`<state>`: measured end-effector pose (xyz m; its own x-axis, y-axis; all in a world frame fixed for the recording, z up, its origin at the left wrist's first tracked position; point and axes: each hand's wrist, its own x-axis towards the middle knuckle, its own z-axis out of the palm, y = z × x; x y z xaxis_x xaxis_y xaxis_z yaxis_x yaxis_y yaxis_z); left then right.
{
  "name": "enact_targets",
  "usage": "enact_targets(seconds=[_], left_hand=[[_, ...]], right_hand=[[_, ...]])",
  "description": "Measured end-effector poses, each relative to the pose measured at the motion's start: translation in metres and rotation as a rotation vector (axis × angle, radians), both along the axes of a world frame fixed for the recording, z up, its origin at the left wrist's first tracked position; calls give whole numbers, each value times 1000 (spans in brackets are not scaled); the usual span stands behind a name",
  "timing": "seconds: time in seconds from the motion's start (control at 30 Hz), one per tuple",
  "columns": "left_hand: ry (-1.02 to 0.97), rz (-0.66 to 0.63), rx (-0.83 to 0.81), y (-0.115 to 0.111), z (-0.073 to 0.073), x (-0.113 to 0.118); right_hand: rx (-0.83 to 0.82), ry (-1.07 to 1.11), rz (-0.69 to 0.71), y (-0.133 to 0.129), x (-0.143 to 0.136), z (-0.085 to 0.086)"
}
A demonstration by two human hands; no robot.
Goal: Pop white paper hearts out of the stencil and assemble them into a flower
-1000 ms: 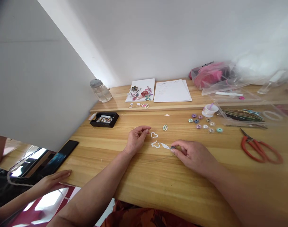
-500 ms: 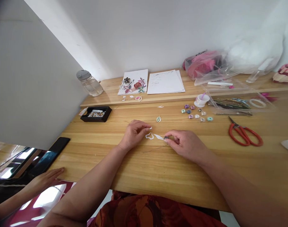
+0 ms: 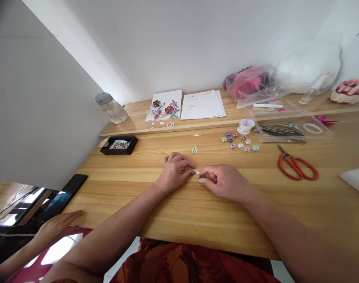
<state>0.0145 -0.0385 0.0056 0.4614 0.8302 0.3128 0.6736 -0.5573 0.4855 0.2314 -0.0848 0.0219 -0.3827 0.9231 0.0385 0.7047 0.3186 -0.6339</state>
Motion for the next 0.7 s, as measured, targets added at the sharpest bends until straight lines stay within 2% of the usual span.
enact_targets(seconds=[0.2, 0.37, 0.5, 0.63, 0.7], left_hand=[[134, -26, 57, 18, 2, 28], [170, -17, 108, 55, 2, 64], [210, 47, 124, 92, 9, 88], [126, 120, 32, 120, 18, 89], [56, 58, -75, 127, 22, 79]], right_hand=[[12, -7, 26, 1, 0, 1], [-2, 8, 6, 4, 1, -3], [-20, 46, -3, 7, 2, -6], [-30, 62, 0, 7, 2, -6], [-31, 57, -3, 7, 2, -6]])
